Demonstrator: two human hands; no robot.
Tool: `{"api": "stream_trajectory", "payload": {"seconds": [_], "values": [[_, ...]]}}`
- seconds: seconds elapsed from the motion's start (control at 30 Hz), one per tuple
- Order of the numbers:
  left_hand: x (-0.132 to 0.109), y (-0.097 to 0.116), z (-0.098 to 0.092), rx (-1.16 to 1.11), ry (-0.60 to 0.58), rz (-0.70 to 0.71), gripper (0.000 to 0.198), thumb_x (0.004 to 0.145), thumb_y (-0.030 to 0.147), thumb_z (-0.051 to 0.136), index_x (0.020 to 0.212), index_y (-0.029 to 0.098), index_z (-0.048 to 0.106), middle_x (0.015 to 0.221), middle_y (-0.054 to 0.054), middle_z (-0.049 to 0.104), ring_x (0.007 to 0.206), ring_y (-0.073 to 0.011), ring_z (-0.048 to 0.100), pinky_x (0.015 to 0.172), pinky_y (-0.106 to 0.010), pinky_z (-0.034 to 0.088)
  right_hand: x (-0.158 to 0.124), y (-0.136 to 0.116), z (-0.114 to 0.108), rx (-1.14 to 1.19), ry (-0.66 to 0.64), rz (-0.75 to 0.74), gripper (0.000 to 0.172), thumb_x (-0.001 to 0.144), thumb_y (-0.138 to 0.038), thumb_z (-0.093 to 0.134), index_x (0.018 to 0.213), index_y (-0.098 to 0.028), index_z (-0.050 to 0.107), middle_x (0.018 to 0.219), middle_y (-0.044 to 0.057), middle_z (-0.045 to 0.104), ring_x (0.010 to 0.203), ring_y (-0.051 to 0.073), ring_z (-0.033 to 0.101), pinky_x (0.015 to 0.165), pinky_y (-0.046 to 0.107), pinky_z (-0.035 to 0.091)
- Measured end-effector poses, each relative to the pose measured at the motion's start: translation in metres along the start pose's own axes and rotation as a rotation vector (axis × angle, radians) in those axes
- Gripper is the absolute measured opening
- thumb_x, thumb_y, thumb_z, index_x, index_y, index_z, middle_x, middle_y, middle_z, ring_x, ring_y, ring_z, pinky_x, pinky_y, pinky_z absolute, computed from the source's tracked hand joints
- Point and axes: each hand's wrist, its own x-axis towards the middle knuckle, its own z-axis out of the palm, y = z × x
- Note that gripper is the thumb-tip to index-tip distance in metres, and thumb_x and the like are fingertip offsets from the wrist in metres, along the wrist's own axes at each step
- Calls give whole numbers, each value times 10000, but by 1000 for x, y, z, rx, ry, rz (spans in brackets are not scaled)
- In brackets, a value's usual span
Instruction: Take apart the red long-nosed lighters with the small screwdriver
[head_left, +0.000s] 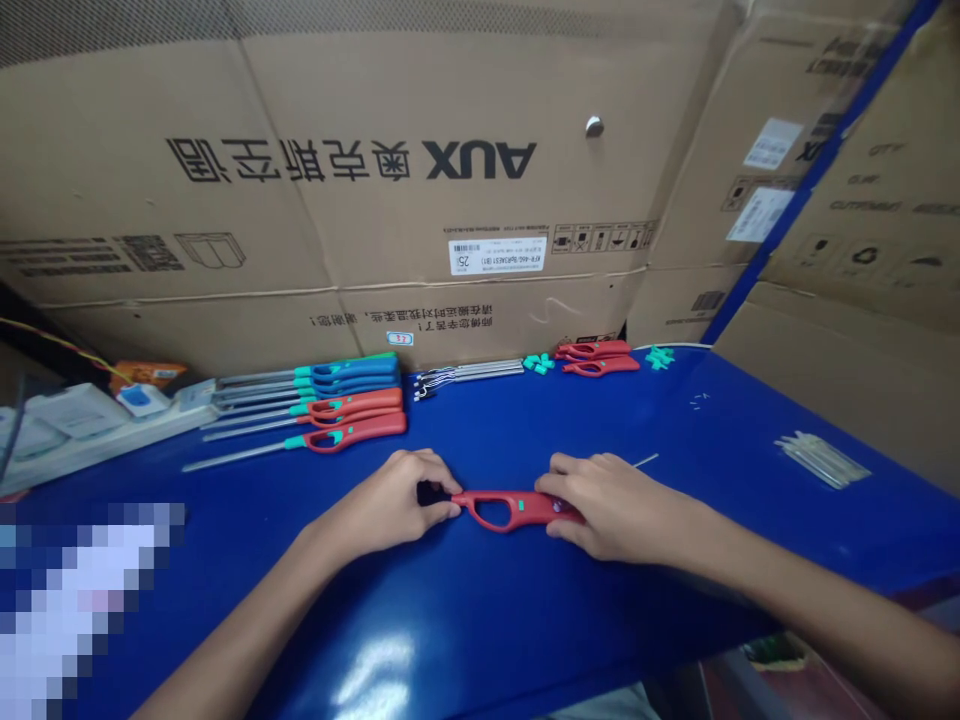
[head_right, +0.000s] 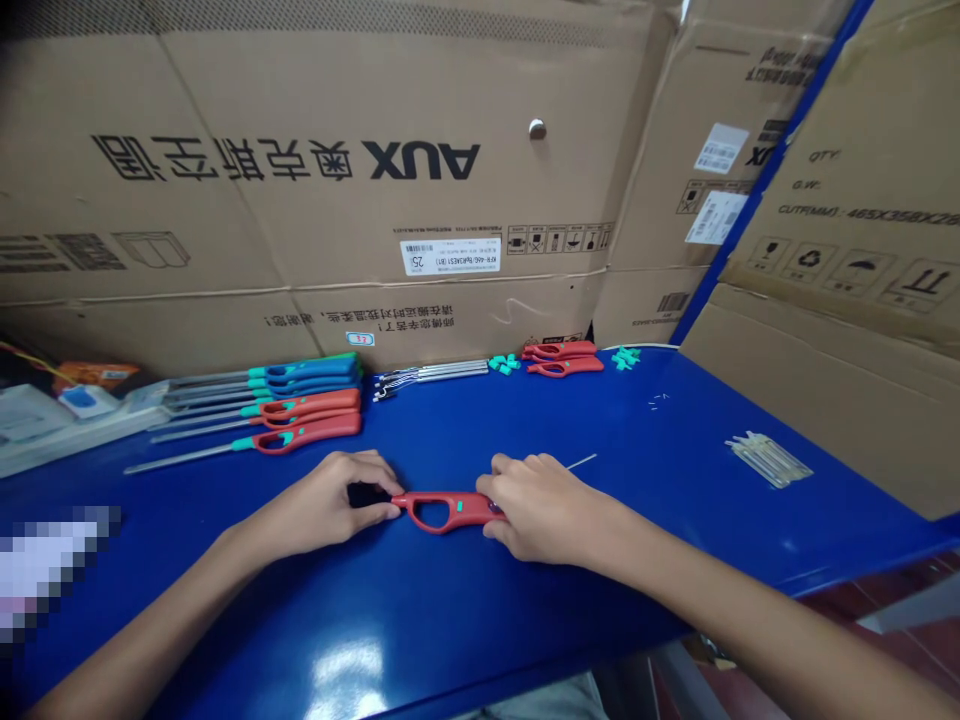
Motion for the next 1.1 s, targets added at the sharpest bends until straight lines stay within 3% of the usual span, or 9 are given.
{"api": "stream_trajectory", "payload": {"seconds": [0.47, 0.93, 1.1], "values": [[-2, 7, -7, 26, 31, 23, 108, 813, 267, 663, 873, 200, 724, 879, -40, 700, 799, -174, 617, 737, -283, 481, -2, 3, -9, -17, 35, -27, 233, 842, -374, 625, 999, -203, 632, 962, 61, 643, 788, 239, 632, 622, 313, 378], [1, 1, 2, -4, -34, -82, 92, 783, 238, 660, 816, 189, 730, 828, -40, 691, 733, -164, 617, 677, -254, 475, 7, 3, 3, 34, -18, -17, 143, 850, -308, 638, 920, -184, 645, 951, 69, 640, 782, 222, 640, 604, 297, 357], [0, 2, 6, 104, -26, -63, 62, 813, 179, 613, 780, 192, 663, 804, -23, 668, 767, -178, 607, 676, -262, 431, 4, 3, 7, 6, 43, -41, 173, 886, -331, 576, 961, -192, 649, 954, 69, 638, 748, 208, 634, 588, 294, 340]]}}
